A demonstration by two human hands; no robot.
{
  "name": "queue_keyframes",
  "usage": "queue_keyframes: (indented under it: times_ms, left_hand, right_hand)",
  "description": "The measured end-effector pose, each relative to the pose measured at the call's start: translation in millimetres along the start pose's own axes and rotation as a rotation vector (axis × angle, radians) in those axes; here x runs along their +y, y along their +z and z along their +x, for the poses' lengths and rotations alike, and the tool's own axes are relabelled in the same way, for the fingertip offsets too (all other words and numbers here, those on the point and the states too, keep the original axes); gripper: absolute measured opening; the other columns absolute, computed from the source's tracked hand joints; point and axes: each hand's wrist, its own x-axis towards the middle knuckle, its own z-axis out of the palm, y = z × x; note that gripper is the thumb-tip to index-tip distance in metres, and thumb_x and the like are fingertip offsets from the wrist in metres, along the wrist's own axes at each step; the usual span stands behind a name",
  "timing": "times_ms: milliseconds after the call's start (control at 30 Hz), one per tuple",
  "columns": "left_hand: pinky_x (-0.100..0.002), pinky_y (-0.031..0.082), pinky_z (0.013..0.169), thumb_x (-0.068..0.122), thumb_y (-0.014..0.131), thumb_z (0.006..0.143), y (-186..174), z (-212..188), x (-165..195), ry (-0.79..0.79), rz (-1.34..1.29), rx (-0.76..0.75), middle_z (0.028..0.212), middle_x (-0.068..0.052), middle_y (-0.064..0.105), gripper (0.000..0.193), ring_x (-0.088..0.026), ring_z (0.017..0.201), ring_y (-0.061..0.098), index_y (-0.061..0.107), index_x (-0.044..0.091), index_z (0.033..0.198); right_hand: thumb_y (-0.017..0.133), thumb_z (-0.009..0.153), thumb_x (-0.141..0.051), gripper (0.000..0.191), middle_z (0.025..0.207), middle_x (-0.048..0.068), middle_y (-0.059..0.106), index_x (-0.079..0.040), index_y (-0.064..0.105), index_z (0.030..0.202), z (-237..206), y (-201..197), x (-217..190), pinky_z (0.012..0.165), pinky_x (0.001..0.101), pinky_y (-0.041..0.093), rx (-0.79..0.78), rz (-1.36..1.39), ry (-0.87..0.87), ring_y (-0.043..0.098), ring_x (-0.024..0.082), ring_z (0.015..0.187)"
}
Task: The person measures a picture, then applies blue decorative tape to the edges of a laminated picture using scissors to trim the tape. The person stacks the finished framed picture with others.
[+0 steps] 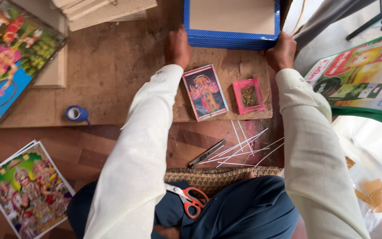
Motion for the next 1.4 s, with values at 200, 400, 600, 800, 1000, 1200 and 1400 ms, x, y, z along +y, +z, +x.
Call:
queue_keyframes:
  times_ms: [200,400,600,800,1000,1200,1400]
  left_hand:
    - [-0.046,0.057,0.086,0.007,0.082,0.072,-54,-59,-7,0.280,-0.165,0.361,0.118,-0.027,0.068,0.064,-0.043,0.103,0.068,0.055,-0.003,0.129]
    - [-0.045,0.055,0.088,0.017,0.079,0.084,-133,-315,-30,0.001,-0.379,-0.479,0.105,-0.019,0.072,0.033,-0.036,0.102,0.070,0.069,0.002,0.112]
    - [-0.057,0.041,0.099,0.009,0.071,0.065,-134,-451,-4,0.656,-0.085,-0.460,0.107,-0.016,0.066,0.028,-0.038,0.114,0.059,0.070,0.008,0.093]
    - [-0.049,0.043,0.100,0.003,0.066,0.069,-120,-454,-18,0.541,-0.290,-0.524,0.111,-0.016,0.062,0.034,-0.035,0.113,0.057,0.068,0.004,0.103]
    - [-0.048,0.046,0.088,0.013,0.078,0.060,-132,-444,-28,0.466,-0.360,-0.466,0.099,-0.018,0.061,0.037,-0.039,0.098,0.060,0.065,0.001,0.093]
    - [-0.045,0.053,0.087,0.005,0.070,0.080,-139,-438,-26,0.264,-0.383,-0.348,0.103,-0.014,0.063,0.018,-0.035,0.100,0.064,0.064,0.000,0.096]
    - [-0.046,0.053,0.083,0.007,0.067,0.087,-130,-433,-30,0.084,-0.385,-0.221,0.101,-0.015,0.067,0.014,-0.038,0.094,0.065,0.070,0.002,0.100]
  right_hand:
    - [0.095,0.078,-0.016,0.062,0.110,0.021,0.073,0.004,0.062,0.127,-59,-29,-10,0.085,0.0375,0.055,-0.089,0.068,0.149,0.069,0.028,0.098]
    - [0.083,0.087,-0.011,0.047,0.114,0.018,0.076,0.000,0.068,0.129,-260,-59,-69,0.083,0.0370,0.059,-0.581,0.335,-0.134,0.074,0.029,0.098]
    - [0.075,0.090,-0.022,0.030,0.100,0.016,0.074,-0.011,0.070,0.117,-376,-43,-138,0.067,0.0455,0.057,-0.970,-0.377,-0.460,0.072,0.033,0.081]
    - [0.078,0.091,-0.018,0.020,0.092,0.015,0.074,-0.008,0.076,0.108,-348,-35,-119,0.067,0.0436,0.055,-0.500,0.106,-0.281,0.071,0.033,0.080]
    - [0.079,0.089,-0.018,0.019,0.088,0.018,0.074,-0.004,0.079,0.103,-369,-24,-136,0.067,0.0416,0.055,-0.446,0.061,-0.308,0.072,0.033,0.078]
    - [0.079,0.091,-0.026,0.026,0.090,0.016,0.075,-0.005,0.077,0.105,-365,-22,-135,0.071,0.0396,0.058,-0.545,0.087,-0.185,0.075,0.029,0.078]
    - [0.085,0.074,-0.036,0.039,0.087,0.016,0.075,-0.010,0.078,0.102,-415,-29,-172,0.065,0.0454,0.056,-0.698,0.080,-0.442,0.072,0.036,0.075]
